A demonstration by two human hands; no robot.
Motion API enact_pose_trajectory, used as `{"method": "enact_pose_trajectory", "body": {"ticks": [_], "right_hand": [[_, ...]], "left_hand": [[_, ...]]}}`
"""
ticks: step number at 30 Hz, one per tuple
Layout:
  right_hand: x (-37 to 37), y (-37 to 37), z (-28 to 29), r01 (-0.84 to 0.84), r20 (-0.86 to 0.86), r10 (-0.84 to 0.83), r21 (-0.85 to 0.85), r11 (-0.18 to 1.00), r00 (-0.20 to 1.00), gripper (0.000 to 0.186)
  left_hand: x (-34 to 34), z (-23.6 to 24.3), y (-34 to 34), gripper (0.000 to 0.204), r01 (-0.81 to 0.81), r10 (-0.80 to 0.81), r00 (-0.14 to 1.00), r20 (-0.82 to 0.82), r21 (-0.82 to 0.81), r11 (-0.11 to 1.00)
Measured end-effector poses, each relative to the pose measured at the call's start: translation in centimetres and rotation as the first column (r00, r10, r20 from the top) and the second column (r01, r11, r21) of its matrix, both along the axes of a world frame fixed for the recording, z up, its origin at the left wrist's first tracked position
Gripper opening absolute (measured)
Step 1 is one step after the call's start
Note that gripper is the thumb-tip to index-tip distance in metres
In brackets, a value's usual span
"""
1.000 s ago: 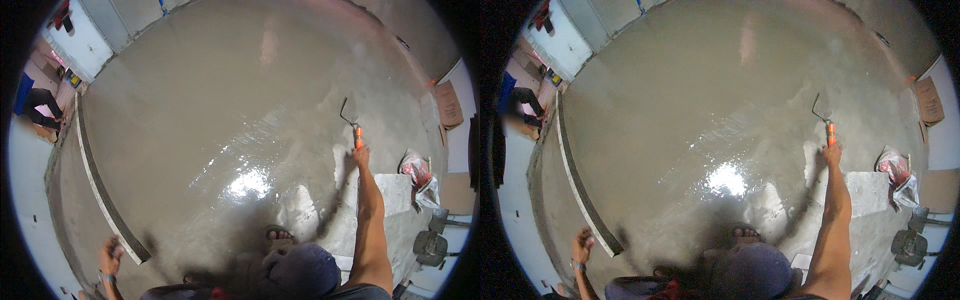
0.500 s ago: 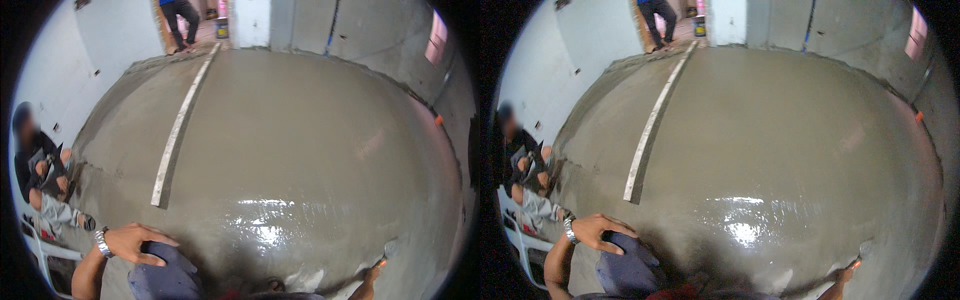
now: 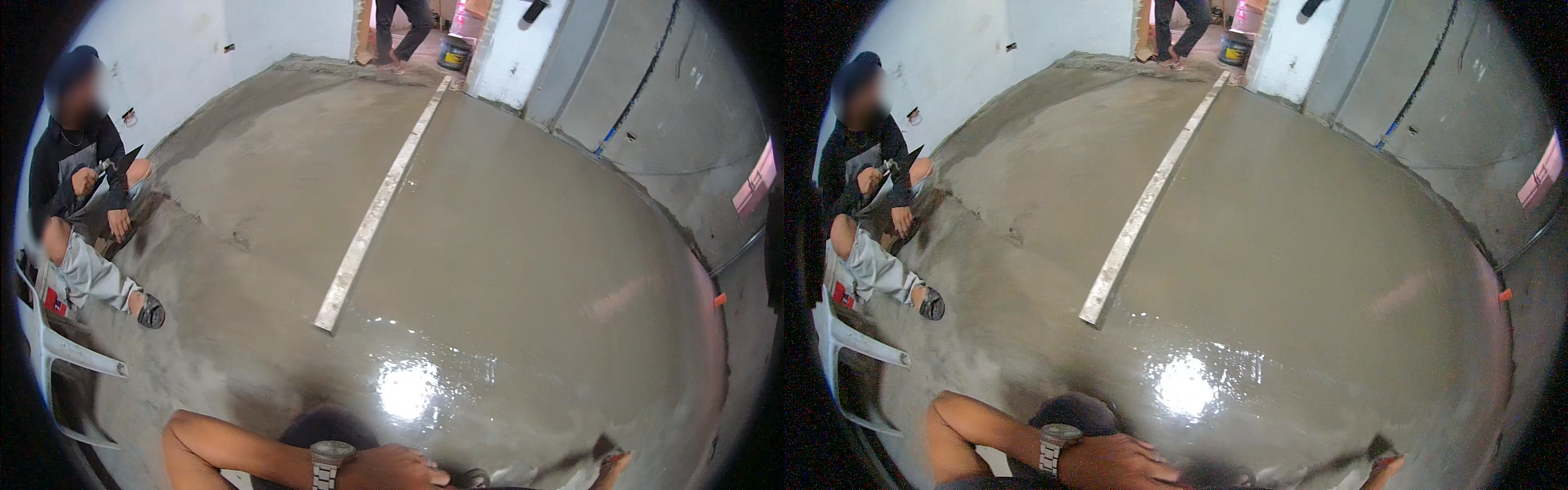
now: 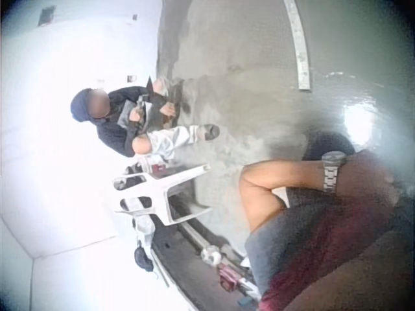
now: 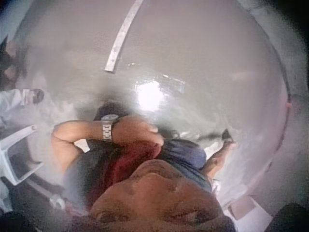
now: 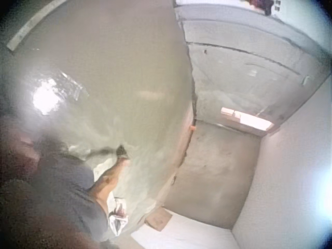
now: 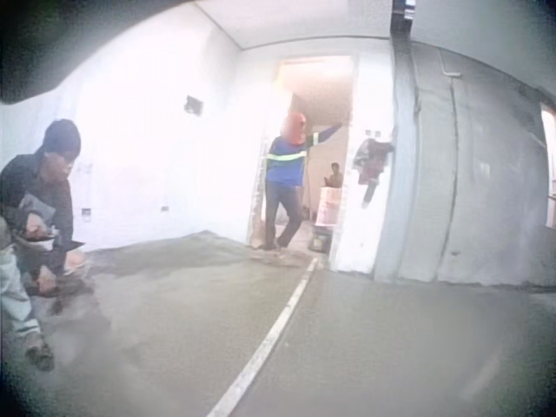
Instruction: The person uses a long straightedge to screed and level wet concrete on a floor, moving the tool back and forth to create a flat surface. Another worker is visible nearby using a trowel to smooth the concrete edges.
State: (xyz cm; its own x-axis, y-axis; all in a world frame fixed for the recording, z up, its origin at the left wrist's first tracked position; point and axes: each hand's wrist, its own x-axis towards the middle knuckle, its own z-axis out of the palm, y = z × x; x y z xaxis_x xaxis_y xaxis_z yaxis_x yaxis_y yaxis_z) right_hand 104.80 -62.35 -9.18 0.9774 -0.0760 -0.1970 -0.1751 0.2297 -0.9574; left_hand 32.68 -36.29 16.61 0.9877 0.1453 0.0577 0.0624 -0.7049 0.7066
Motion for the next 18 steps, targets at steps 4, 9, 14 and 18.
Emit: {"method": "enact_pose_trajectory", "body": {"ticks": [4, 9, 14, 18], "right_hand": [[3.5, 1.9, 9.1, 0.431, 0.410, -0.264, -0.393, 0.812, 0.873, 0.050], [1.6, 5.5, 18.6, 0.297, 0.409, -0.262, -0.023, 0.955, 0.874, 0.031], [-6.0, 11.5, 19.6, 0.329, 0.410, -0.220, -0.216, 0.919, 0.885, 0.030], [-7.6, 10.4, 21.6, 0.300, 0.477, -0.117, -0.327, 0.896, 0.871, 0.030]], "left_hand": [[-4.1, 1.6, 4.6, 0.021, -0.030, 0.130, 0.937, 0.325, -0.296, 0.955], [-6.5, 0.5, 9.3, 0.026, 0.109, 0.221, 0.865, 0.450, -0.598, 0.794], [-5.7, -0.3, 11.7, 0.046, 0.350, 0.231, 0.874, 0.428, -0.883, 0.312], [-4.3, 1.0, 13.1, 0.050, 0.465, 0.161, 0.873, 0.461, -0.885, 0.009]]}}
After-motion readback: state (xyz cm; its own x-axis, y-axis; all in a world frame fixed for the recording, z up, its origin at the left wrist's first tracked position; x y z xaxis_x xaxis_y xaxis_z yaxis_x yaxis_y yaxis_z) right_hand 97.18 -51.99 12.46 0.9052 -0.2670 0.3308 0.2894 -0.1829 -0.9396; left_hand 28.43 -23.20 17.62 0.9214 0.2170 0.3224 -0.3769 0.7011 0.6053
